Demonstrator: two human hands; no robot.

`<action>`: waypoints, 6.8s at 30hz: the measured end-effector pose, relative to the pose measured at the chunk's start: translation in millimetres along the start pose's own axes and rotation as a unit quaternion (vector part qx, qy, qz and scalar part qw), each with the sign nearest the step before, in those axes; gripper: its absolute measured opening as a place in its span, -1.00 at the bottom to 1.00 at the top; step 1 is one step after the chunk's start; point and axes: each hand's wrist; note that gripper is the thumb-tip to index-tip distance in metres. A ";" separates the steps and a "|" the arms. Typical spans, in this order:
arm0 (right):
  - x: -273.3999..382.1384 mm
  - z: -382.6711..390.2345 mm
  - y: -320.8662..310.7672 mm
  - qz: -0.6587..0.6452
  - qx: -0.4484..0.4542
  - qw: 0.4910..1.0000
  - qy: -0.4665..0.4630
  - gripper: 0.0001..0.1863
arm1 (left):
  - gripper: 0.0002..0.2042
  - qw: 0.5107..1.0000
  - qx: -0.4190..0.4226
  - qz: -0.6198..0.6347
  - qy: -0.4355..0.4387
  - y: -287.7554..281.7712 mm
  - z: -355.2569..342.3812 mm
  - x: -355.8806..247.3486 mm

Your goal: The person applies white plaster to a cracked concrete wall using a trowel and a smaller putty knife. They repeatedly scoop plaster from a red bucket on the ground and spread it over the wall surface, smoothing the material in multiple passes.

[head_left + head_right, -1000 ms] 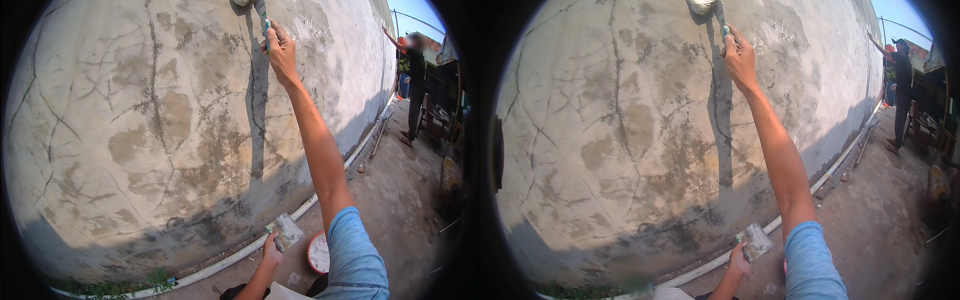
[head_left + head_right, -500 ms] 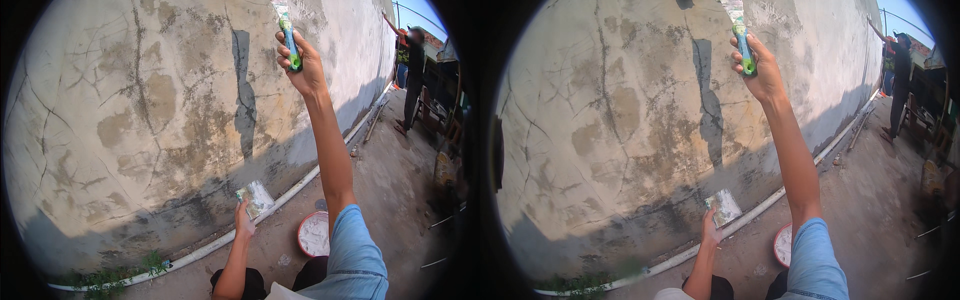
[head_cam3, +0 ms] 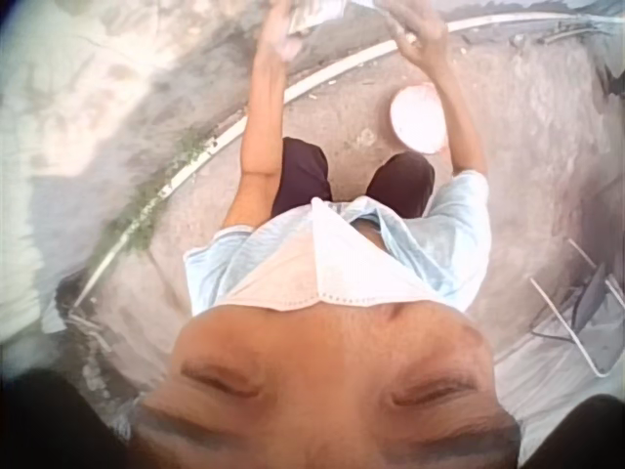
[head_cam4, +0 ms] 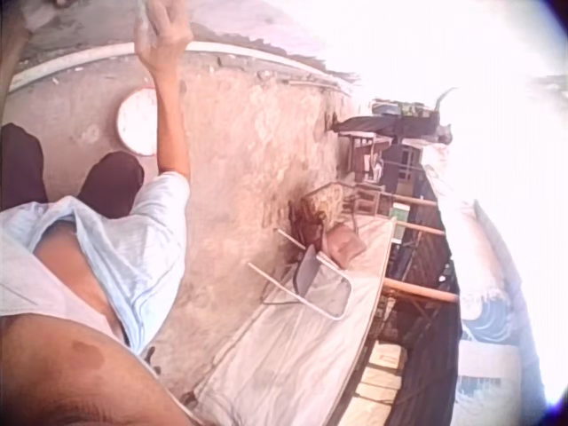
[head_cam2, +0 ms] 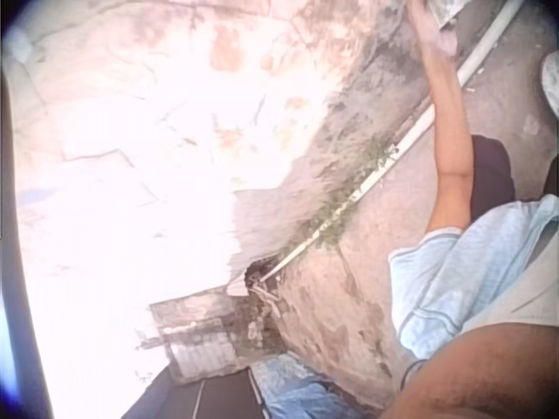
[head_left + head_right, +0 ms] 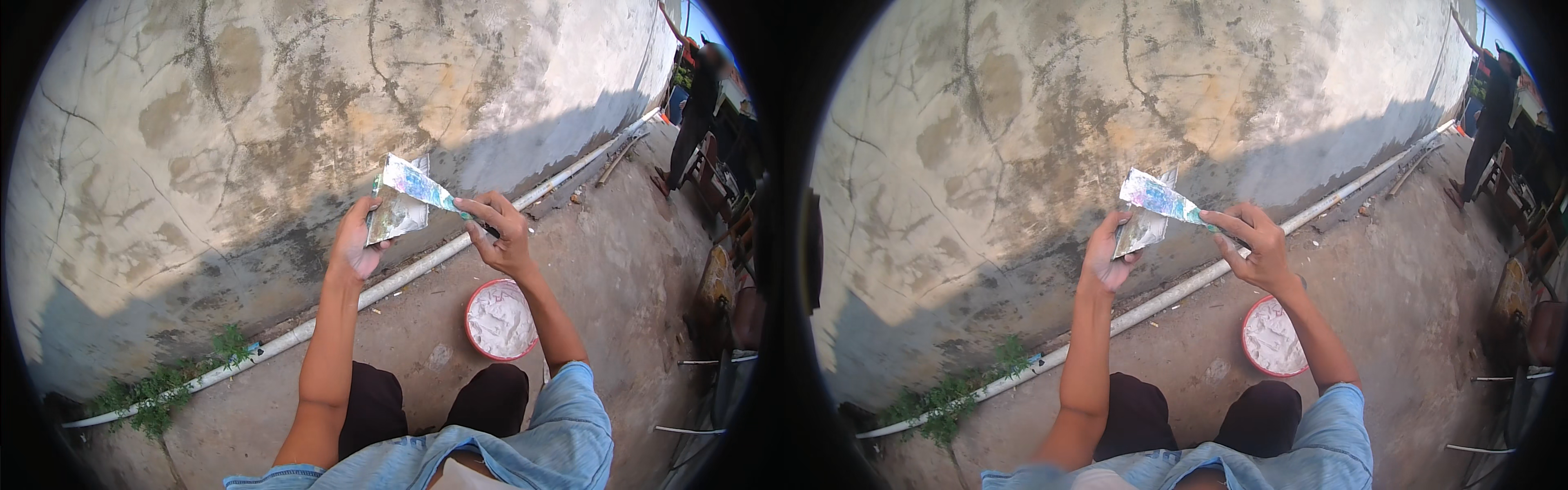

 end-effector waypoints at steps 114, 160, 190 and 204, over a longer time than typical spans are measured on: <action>48.5 -417.7 -40.7 0.497 -0.104 0.824 -0.252 -0.74 | -0.70 0.249 -0.406 -0.617 0.626 -42.2 -30.2 -275.1; -144.7 -93.7 -65.1 -0.462 -0.520 0.655 0.295 -0.64 | -0.60 0.176 -0.341 -0.644 0.662 -36.0 -33.8 -273.7; -170.8 -361.8 -144.9 0.166 -0.281 0.940 -0.101 -0.57 | -0.67 0.184 -0.375 -0.651 0.634 -32.4 -42.5 -268.0; -207.2 -403.8 -203.1 0.220 -0.329 0.917 -0.049 -0.54 | -0.66 0.175 -0.368 -0.657 0.634 -34.0 -43.4 -261.9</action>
Point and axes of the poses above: each hand's wrist, its own z-axis away from the middle knuckle, its own y-axis out of the palm, x = y × z, and after that the axes turned 10 degrees about -z, right-handed
